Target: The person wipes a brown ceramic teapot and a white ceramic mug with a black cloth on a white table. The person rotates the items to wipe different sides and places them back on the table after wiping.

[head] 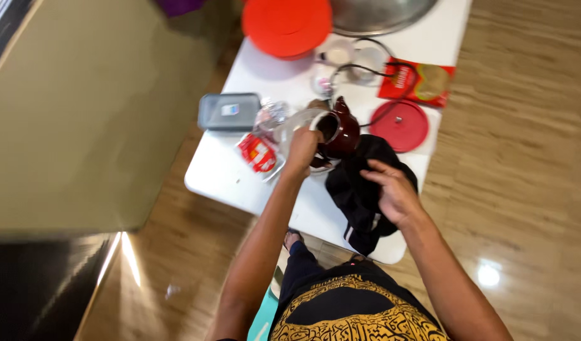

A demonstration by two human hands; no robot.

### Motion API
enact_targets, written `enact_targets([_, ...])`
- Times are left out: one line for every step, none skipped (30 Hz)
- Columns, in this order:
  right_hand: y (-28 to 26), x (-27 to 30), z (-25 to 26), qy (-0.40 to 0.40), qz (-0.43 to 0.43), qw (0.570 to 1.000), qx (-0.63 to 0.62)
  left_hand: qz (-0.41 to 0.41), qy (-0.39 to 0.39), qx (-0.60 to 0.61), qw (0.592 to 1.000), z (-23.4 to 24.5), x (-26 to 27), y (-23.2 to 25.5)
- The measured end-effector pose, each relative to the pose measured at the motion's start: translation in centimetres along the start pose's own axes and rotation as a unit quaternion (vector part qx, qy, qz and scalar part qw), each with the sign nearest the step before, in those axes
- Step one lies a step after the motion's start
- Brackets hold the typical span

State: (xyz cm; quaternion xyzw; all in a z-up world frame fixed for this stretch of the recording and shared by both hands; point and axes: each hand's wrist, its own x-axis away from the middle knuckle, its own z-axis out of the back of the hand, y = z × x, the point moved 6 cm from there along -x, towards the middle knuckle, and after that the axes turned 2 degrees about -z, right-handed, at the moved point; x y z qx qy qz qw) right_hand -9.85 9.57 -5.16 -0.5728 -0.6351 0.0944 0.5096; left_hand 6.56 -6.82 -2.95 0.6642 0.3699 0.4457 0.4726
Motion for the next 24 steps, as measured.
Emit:
enact_targets([-0.5,-0.5,-0.3,-0.009,0.013,1.000,0.003,0.017,0.029,0.019,0.999,2.0,0.3,-0.1])
enact_targets([-1.0,-1.1,-0.7,-0.018,0.026,0.999,0.005,0.034,0.057,0.039,0.997,4.2,0.7,-0.1])
enact_targets([-1.6,-1.7,-1.2,-0.028,0.041,0.999,0.006,0.048,0.083,0.058,0.994,6.2,1.2,-0.1])
enact_targets([-2.2,-2.3,-1.8,-0.039,0.068,0.997,0.020,0.036,0.112,0.066,0.991,8.3,1.9,0.2])
enact_targets([-3.0,-2.7,-2.5,-0.046,0.095,0.994,0.033,0.026,0.138,0.075,0.987,10.2,2.6,0.4])
enact_targets([-3.7,-3.1,-3.4,-0.055,0.123,0.990,0.045,0.016,0.164,0.084,0.983,12.1,3.4,0.6])
enact_targets([-4.0,-3.6,-4.4,-0.057,0.145,0.986,0.066,-0.003,0.195,0.070,0.978,14.0,4.2,0.9])
enact_targets([-4.3,-4.2,-5.4,-0.060,0.167,0.980,0.086,-0.022,0.227,0.056,0.972,15.8,5.0,1.0])
enact_targets([-4.4,-4.4,-6.4,-0.059,0.190,0.974,0.104,-0.038,0.255,0.041,0.965,17.3,5.8,1.0])
enact_targets([-4.0,-4.6,-7.7,-0.073,0.199,0.969,0.123,-0.011,0.277,0.041,0.960,18.7,6.6,0.5])
enact_targets([-3.5,-4.7,-9.0,-0.085,0.210,0.964,0.142,0.017,0.296,0.041,0.954,20.0,7.3,-0.1])
enact_targets([-2.9,-4.7,-10.3,-0.098,0.221,0.957,0.160,0.044,0.315,0.041,0.947,21.3,8.0,-0.8])
enact_targets([-2.2,-4.9,-11.4,-0.080,0.225,0.947,0.216,0.056,0.332,0.027,0.941,22.3,8.0,-1.2])
enact_targets([-1.5,-5.1,-12.6,-0.062,0.228,0.933,0.272,0.068,0.349,0.014,0.935,23.3,7.9,-1.6])
enact_targets([-0.8,-5.0,-13.4,-0.041,0.229,0.916,0.328,0.083,0.363,0.001,0.928,24.1,7.8,-2.3])
enact_targets([-1.0,-4.5,-14.9,-0.049,0.309,0.862,0.399,0.062,0.375,-0.045,0.924,24.9,7.5,-2.5])
enact_targets([-0.9,-3.8,-16.4,-0.054,0.384,0.797,0.464,0.041,0.385,-0.092,0.918,25.5,7.0,-2.8])
enact_targets([-0.7,-3.2,-17.9,-0.059,0.453,0.720,0.522,0.019,0.393,-0.139,0.909,26.2,6.5,-3.1])
enact_targets([-0.3,-3.4,-18.8,-0.035,0.444,0.694,0.566,0.037,0.396,-0.157,0.904,26.9,5.8,-3.7])
enact_targets([0.2,-3.7,-19.7,-0.011,0.433,0.666,0.608,0.054,0.399,-0.174,0.899,27.5,5.2,-4.4])
enact_targets([0.6,-3.9,-20.2,0.016,0.418,0.636,0.648,0.073,0.399,-0.193,0.894,28.1,4.8,-5.1])
enact_targets([1.1,-4.2,-20.8,0.007,0.406,0.637,0.655,0.088,0.395,-0.188,0.895,28.6,4.5,-5.9])
enact_targets([1.3,-4.7,-21.6,0.000,0.396,0.638,0.661,0.099,0.391,-0.182,0.897,29.0,4.0,-6.4])
enact_targets([1.5,-5.3,-22.2,-0.007,0.386,0.638,0.666,0.111,0.386,-0.177,0.899,29.4,3.4,-6.7])
